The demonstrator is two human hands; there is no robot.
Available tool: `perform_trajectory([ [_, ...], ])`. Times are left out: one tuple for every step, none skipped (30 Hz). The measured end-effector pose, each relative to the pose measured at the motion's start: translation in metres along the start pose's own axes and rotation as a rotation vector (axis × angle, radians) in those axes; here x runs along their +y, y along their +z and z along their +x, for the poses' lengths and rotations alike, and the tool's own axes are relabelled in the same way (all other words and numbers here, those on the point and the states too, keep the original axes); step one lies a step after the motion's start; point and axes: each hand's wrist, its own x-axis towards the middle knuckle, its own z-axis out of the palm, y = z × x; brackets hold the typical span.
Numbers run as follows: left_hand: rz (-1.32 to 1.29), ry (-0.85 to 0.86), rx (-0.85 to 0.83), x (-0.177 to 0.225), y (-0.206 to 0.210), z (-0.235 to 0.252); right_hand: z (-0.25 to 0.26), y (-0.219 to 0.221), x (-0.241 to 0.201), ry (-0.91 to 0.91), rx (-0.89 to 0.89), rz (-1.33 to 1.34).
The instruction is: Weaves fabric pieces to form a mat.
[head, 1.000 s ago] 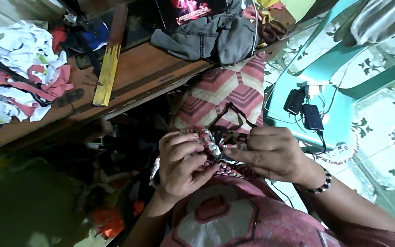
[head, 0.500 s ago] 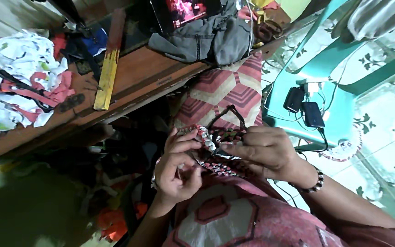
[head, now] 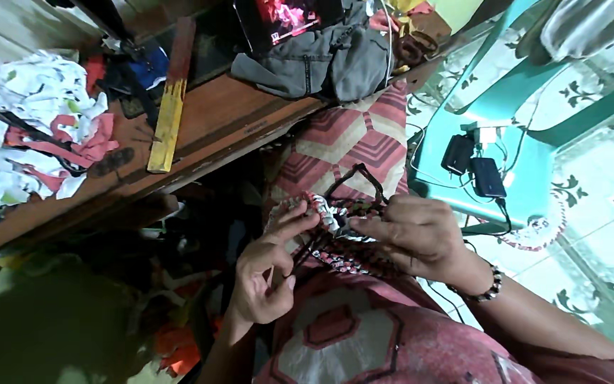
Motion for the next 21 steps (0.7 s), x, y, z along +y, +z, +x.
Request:
perform_trajectory([
  [0.071,0.026,0.022,0.001,0.001,0.0,0.0,0.002,-0.001,-0.009,-0.011,-0.004],
  [0.124,0.053,0.067,0.002,0.004,0.0,0.0,0.004,-0.002,-0.016,-0.014,0.001],
  [0.167,0.084,0.115,0.005,0.008,0.0,0.0,0.004,-0.002,-0.02,-0.012,0.01],
  [0.186,0.108,0.151,0.01,0.011,0.001,0.001,0.004,-0.002,-0.02,-0.011,0.02],
  [0.185,0.12,0.167,0.015,0.013,0.002,0.001,0.004,-0.001,-0.017,-0.009,0.028],
  [0.166,0.118,0.169,0.019,0.015,0.003,0.001,0.004,-0.001,-0.014,-0.006,0.036],
  [0.149,0.104,0.158,0.019,0.015,0.003,0.001,0.004,-0.001,-0.014,-0.006,0.042],
  [0.158,0.084,0.141,0.017,0.015,0.003,0.001,0.004,-0.001,-0.017,-0.009,0.046],
  [0.193,0.059,0.133,0.013,0.014,0.002,0.001,0.005,-0.002,-0.02,-0.014,0.045],
  [0.264,0.038,0.136,0.01,0.015,0.001,0.001,0.005,-0.002,-0.025,-0.016,0.039],
  [0.348,0.025,0.15,0.008,0.017,0.002,0.001,0.005,-0.003,-0.032,-0.018,0.028],
  [0.429,0.02,0.172,0.007,0.019,0.002,0.0,0.005,-0.004,-0.038,-0.02,0.017],
  [0.493,0.019,0.201,0.006,0.022,0.002,0.0,0.005,-0.005,-0.046,-0.025,0.009],
  [0.545,0.027,0.232,0.006,0.024,0.002,-0.001,0.005,-0.006,-0.059,-0.033,0.003],
  [0.584,0.048,0.261,0.006,0.026,0.002,-0.001,0.006,-0.007,-0.074,-0.041,-0.006],
  [0.614,0.077,0.281,0.006,0.026,0.001,-0.001,0.007,-0.008,-0.086,-0.045,-0.007],
  [0.642,0.103,0.287,0.007,0.025,0.001,-0.002,0.008,-0.009,-0.091,-0.046,-0.011],
  [0.638,0.137,0.278,0.008,0.023,0.0,-0.003,0.008,-0.01,-0.092,-0.043,-0.013],
  [0.607,0.16,0.253,0.009,0.019,0.0,-0.003,0.008,-0.009,-0.09,-0.04,-0.019],
  [0.555,0.163,0.214,0.01,0.015,-0.002,-0.003,0.007,-0.008,-0.084,-0.036,-0.026],
  [0.476,0.154,0.175,0.012,0.012,-0.003,-0.004,0.005,-0.007,-0.075,-0.031,-0.029],
])
